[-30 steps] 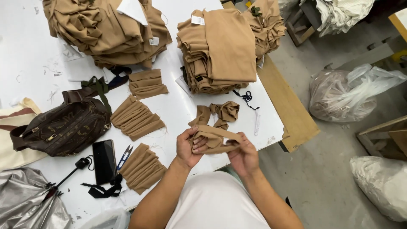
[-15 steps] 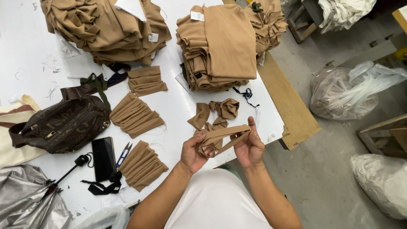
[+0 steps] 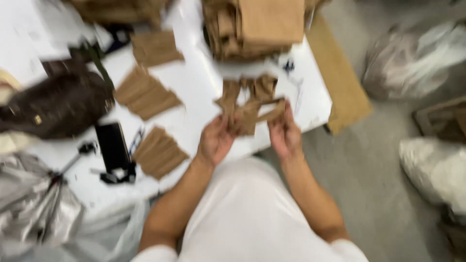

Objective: The person is folding small rectangular fabric strips and stacking them neatly on a work table.

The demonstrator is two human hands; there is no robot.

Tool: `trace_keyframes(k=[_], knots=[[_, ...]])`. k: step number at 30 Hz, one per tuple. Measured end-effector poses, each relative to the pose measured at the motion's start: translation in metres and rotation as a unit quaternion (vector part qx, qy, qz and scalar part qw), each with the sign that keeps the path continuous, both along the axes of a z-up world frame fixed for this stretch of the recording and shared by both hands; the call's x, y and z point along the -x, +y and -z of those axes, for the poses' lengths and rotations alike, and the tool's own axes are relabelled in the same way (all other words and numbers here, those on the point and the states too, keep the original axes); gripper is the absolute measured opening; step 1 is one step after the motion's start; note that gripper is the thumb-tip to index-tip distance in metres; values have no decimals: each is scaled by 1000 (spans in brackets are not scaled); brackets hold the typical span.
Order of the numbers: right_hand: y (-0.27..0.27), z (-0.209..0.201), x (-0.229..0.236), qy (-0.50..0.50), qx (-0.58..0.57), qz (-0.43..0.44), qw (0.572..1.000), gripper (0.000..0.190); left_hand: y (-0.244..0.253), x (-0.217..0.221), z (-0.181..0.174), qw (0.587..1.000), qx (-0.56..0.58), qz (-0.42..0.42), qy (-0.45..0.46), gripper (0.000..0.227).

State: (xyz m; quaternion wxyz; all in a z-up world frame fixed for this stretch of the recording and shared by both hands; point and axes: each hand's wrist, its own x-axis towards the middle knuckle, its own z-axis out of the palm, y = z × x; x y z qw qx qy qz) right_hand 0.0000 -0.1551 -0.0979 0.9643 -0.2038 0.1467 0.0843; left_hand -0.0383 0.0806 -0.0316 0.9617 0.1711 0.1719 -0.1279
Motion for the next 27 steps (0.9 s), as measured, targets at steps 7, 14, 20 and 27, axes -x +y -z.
trace_keyframes(k=[7,14,20,27], knots=[[8,3,14,63,13,27,998,36,-1,9,-16,996,-31,-59,62,16],[3,29,16,90,1,19,996,33,-6,7,-5,990,-59,-88,96,35],[5,23,18,81,-10,34,996,28,-5,5,-1,988,-78,-81,106,37],[18,-8,16,80,-7,3,997,26,-1,3,9,989,-71,-85,101,33]])
